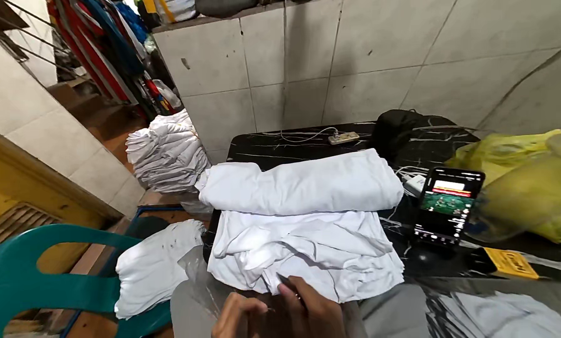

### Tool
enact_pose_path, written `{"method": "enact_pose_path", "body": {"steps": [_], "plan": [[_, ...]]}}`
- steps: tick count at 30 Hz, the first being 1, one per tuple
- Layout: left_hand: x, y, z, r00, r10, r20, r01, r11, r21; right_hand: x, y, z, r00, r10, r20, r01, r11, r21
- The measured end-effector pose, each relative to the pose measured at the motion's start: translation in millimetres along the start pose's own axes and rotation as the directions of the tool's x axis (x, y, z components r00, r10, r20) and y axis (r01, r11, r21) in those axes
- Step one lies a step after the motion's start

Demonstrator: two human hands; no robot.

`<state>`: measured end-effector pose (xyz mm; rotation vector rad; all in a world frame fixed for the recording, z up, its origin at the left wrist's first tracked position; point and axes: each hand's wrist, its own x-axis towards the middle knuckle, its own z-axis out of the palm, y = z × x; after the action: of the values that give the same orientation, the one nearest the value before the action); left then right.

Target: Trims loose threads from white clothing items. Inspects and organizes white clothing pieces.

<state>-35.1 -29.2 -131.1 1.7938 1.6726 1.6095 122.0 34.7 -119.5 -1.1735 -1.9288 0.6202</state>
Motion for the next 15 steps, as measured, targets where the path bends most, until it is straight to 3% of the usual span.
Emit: {"method": "enact_pose_path", "body": {"steps": [2,4,6,7,8,11,13,15], "plan": [[-16,-1,15,0.998,-0.045,0.043,0.046,0.999,-0.023,3,5,3,0.994,0.092,-0.053,-0.086,0.991,0.100],[-34,-4,32,0.963,-0.150,0.225,0.131,0.986,0.099,6,11,6,0.989,0.146,0.038,-0.150,0.966,0.211],[-45,-6,37,0.811,-0.309,0.496,0.207,0.946,0.251,9,17,9,0.970,0.157,0.186,-0.217,0.906,0.364],[-49,-15,39,0.780,-0.317,0.540,0.203,0.944,0.261,10,22,10,0.963,0.145,0.227,-0.237,0.857,0.458],[-48,-20,39,0.783,-0.314,0.537,0.214,0.947,0.241,12,28,10,0.963,0.121,0.241,-0.236,0.809,0.539],[-30,-19,27,0.947,-0.174,0.271,0.181,0.983,-0.001,14,37,4,0.965,0.126,0.229,-0.248,0.719,0.650],[-13,-14,15,0.982,-0.132,0.133,0.151,0.978,-0.146,17,35,0,0.955,0.197,0.224,-0.298,0.669,0.681],[-1,-11,8,0.991,-0.109,0.075,0.121,0.977,-0.174,18,34,0,0.951,0.221,0.218,-0.310,0.645,0.699]]}}
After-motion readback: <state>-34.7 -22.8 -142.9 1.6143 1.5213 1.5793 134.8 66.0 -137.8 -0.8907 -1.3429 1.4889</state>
